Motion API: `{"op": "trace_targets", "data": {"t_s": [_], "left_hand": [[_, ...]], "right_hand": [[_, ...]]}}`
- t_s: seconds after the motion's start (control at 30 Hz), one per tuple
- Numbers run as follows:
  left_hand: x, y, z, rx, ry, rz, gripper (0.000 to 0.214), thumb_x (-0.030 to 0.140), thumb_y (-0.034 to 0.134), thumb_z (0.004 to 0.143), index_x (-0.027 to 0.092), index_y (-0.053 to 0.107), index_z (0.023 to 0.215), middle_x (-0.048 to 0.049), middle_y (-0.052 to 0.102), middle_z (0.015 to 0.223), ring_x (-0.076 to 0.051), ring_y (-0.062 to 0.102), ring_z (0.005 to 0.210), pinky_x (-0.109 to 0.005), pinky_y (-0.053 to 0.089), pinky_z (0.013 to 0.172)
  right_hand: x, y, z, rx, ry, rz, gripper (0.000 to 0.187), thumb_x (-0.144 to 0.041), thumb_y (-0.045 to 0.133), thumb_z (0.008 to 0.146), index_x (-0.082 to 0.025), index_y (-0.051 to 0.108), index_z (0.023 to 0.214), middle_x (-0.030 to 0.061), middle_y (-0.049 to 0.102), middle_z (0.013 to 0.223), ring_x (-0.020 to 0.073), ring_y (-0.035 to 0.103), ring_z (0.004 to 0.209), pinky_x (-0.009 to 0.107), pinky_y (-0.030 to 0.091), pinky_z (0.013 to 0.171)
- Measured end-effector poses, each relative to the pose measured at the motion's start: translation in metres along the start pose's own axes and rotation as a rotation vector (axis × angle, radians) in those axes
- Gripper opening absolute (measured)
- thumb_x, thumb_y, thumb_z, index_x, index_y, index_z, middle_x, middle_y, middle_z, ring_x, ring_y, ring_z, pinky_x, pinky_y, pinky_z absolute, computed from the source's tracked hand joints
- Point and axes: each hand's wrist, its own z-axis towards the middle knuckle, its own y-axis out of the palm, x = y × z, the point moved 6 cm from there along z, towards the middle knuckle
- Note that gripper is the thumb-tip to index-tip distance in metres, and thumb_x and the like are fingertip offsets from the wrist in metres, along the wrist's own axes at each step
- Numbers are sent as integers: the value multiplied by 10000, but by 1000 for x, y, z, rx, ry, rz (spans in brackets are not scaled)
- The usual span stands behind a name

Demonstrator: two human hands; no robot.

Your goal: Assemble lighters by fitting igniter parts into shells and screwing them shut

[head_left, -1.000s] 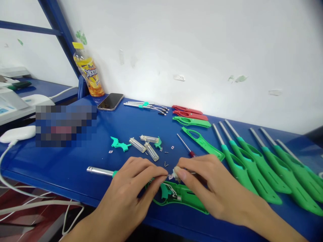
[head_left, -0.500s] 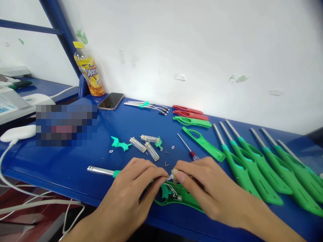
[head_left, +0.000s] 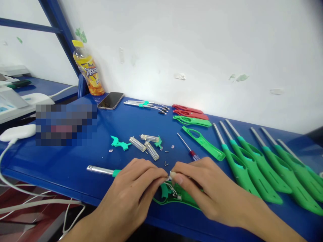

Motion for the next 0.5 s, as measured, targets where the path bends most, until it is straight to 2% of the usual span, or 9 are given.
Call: {"op": "trace_targets", "data": {"t_s": [0.37, 0.5], "left_hand": [[2, 0, -2, 5, 31, 39, 190, 108, 496, 1113, 223, 639, 1065, 24, 723, 936, -126, 681, 813, -259, 539, 793], [1, 0, -1, 11, 27, 45, 191, 127, 503, 1118, 230, 660, 1085, 28, 728, 934, -126, 681, 807, -253, 539, 784]], "right_hand": [[2, 4, 1, -31, 11, 5, 388, -416, 296, 1176, -251, 511, 898, -62, 517, 701, 147, 459, 607, 350, 263, 635], [2, 1, 2, -6, 2, 20, 394, -406, 295, 1179, -246, 525, 902, -56, 537, 720, 141, 484, 626, 348, 269, 650]]}}
